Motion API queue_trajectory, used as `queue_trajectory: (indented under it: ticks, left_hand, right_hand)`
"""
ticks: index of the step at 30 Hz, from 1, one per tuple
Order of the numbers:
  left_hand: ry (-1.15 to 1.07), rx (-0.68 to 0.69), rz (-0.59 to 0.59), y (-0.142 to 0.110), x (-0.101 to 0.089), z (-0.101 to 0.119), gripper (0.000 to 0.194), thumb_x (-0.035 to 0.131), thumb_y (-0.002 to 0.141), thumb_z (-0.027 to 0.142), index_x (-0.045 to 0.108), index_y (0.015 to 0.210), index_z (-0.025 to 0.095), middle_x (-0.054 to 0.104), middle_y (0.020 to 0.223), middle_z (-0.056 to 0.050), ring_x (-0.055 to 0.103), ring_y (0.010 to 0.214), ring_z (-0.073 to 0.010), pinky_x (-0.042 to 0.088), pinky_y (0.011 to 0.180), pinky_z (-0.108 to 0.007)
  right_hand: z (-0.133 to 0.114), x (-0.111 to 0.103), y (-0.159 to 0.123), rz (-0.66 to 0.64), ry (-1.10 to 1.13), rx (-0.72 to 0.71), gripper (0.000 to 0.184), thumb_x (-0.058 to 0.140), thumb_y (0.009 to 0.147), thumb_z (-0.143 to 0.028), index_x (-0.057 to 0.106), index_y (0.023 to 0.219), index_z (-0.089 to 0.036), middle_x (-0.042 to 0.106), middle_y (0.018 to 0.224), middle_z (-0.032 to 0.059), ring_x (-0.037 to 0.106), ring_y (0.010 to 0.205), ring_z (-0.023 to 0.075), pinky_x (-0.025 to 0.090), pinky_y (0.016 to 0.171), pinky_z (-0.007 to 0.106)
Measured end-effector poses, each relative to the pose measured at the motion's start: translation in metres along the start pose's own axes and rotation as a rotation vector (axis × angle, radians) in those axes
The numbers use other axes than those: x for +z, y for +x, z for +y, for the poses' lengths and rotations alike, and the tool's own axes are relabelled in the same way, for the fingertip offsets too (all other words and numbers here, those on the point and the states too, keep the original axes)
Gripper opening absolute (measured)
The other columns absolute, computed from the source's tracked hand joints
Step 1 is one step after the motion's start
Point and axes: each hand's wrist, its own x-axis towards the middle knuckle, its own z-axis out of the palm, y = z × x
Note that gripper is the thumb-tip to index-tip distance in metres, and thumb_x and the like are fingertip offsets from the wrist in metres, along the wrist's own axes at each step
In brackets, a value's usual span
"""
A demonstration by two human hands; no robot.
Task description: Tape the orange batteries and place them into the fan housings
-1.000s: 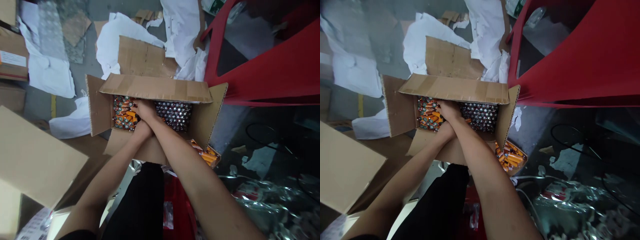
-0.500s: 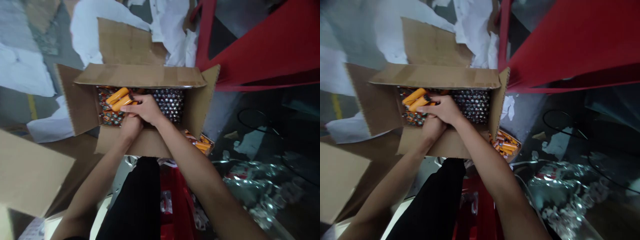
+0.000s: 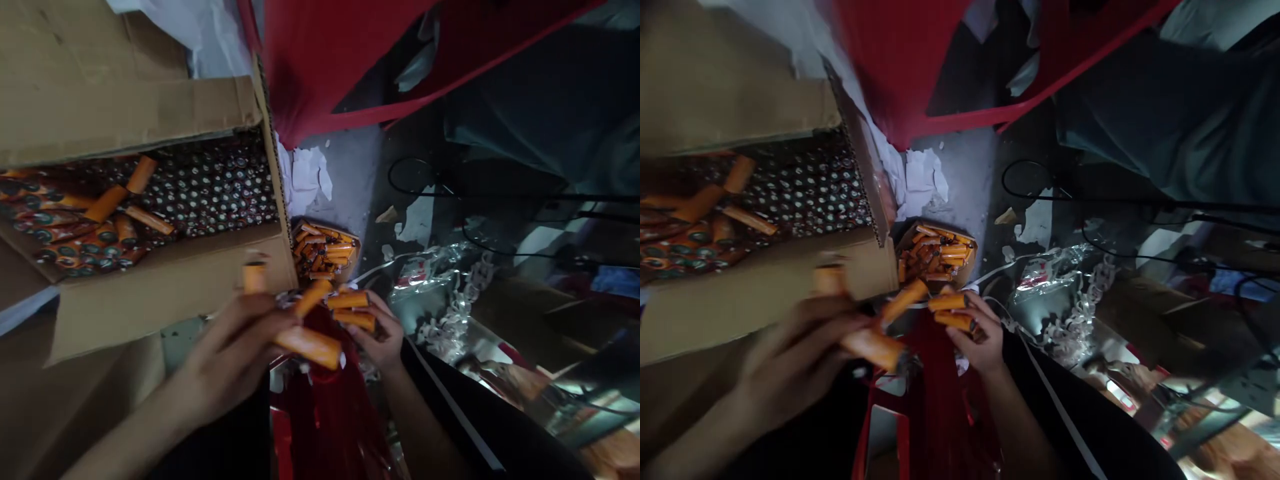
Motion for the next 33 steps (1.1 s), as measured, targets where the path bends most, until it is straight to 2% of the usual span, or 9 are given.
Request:
queue_trajectory:
  ticks: [3,6,9,12,18,21,24,29,33]
  left_hand:
    - [-0.008,0.177,-0.288,0.03,0.062,-0.017,0.052,0.06,0.1,0.022,0.06,0.149,0.039,0.073,0.128,-0.006,0.073,0.115,-0.022,0.065,0.103,-0.037]
    - [0.181,0.147,-0.496,0.053,0.115,-0.049,0.046,0.05,0.102,0.016,0.062,0.145,0.024,0.066,0.143,-0.013,0.061,0.137,-0.0269,0.052,0.12,-0.045]
    - [0.416,0.021,-0.573,0.059,0.14,-0.078,0.058,0.048,0.098,0.014,0.051,0.157,0.016,0.05,0.161,-0.021,0.036,0.158,-0.0383,0.034,0.128,-0.064]
    - [0.441,-0.011,-0.537,0.055,0.144,-0.094,0.063,0.051,0.1,0.022,0.043,0.162,0.016,0.032,0.172,-0.023,0.018,0.164,-0.0439,0.028,0.127,-0.071]
    - [0.403,-0.228,-0.321,0.06,0.152,-0.099,0.082,0.049,0.104,0.053,0.023,0.169,0.01,0.008,0.177,-0.027,-0.003,0.166,-0.0446,0.018,0.13,-0.069]
    - [0.402,-0.459,-0.219,0.074,0.162,-0.098,0.086,0.042,0.105,0.059,0.014,0.17,0.01,0.008,0.178,-0.026,0.006,0.168,-0.0371,0.02,0.134,-0.056]
    - [0.319,-0.668,-0.145,0.087,0.167,-0.097,0.083,0.034,0.107,0.06,0.01,0.171,0.012,0.017,0.177,-0.023,0.025,0.165,-0.0298,0.028,0.132,-0.043]
    - [0.198,-0.815,-0.044,0.104,0.167,-0.107,0.083,0.045,0.104,0.061,0.016,0.171,0.021,0.02,0.179,-0.016,0.036,0.16,-0.0338,0.032,0.131,-0.046]
    - [0.209,-0.855,-0.033,0.109,0.166,-0.114,0.077,0.043,0.106,0.058,0.023,0.169,0.018,0.037,0.173,-0.017,0.044,0.156,-0.0334,0.038,0.127,-0.046]
  right_hand:
    - [0.046,-0.001,-0.006,0.239,-0.119,0.109,0.019,0.077,0.081,-0.037,0.08,0.098,-0.027,0.075,0.128,0.0179,0.076,0.114,0.0365,0.063,0.096,0.055]
    - [0.077,0.026,0.003,0.126,-0.141,0.158,0.041,0.072,0.081,-0.035,0.074,0.122,-0.028,0.069,0.142,0.0174,0.066,0.134,0.0368,0.055,0.113,0.056]
    - [0.092,0.058,0.005,-0.062,-0.07,0.168,0.069,0.069,0.082,-0.031,0.056,0.149,-0.02,0.062,0.152,0.0187,0.054,0.149,0.033,0.045,0.124,0.056]
    - [0.097,0.072,-0.007,-0.083,-0.014,0.178,0.072,0.063,0.087,-0.026,0.046,0.156,-0.018,0.054,0.16,0.021,0.048,0.154,0.0292,0.04,0.127,0.053]
    - [0.125,0.062,-0.005,0.249,-0.046,0.449,0.052,0.06,0.087,-0.034,0.059,0.137,-0.021,0.056,0.156,0.0186,0.051,0.149,0.0292,0.037,0.126,0.055]
    - [0.153,0.062,0.025,0.196,0.149,0.668,0.049,0.057,0.087,-0.039,0.063,0.13,-0.016,0.069,0.138,0.0179,0.066,0.128,0.0266,0.05,0.113,0.047]
    - [0.174,0.062,0.056,0.112,0.23,0.695,0.04,0.06,0.084,-0.042,0.071,0.113,-0.016,0.08,0.11,0.0117,0.074,0.102,0.026,0.059,0.096,0.043]
    - [0.185,0.054,0.079,0.099,0.282,0.661,0.038,0.061,0.087,-0.046,0.077,0.107,-0.019,0.083,0.101,0.0058,0.073,0.096,0.0246,0.058,0.088,0.037]
    - [0.187,0.046,0.064,0.154,0.273,0.666,0.035,0.065,0.083,-0.046,0.08,0.1,-0.019,0.082,0.095,0.0042,0.071,0.093,0.0242,0.057,0.085,0.034]
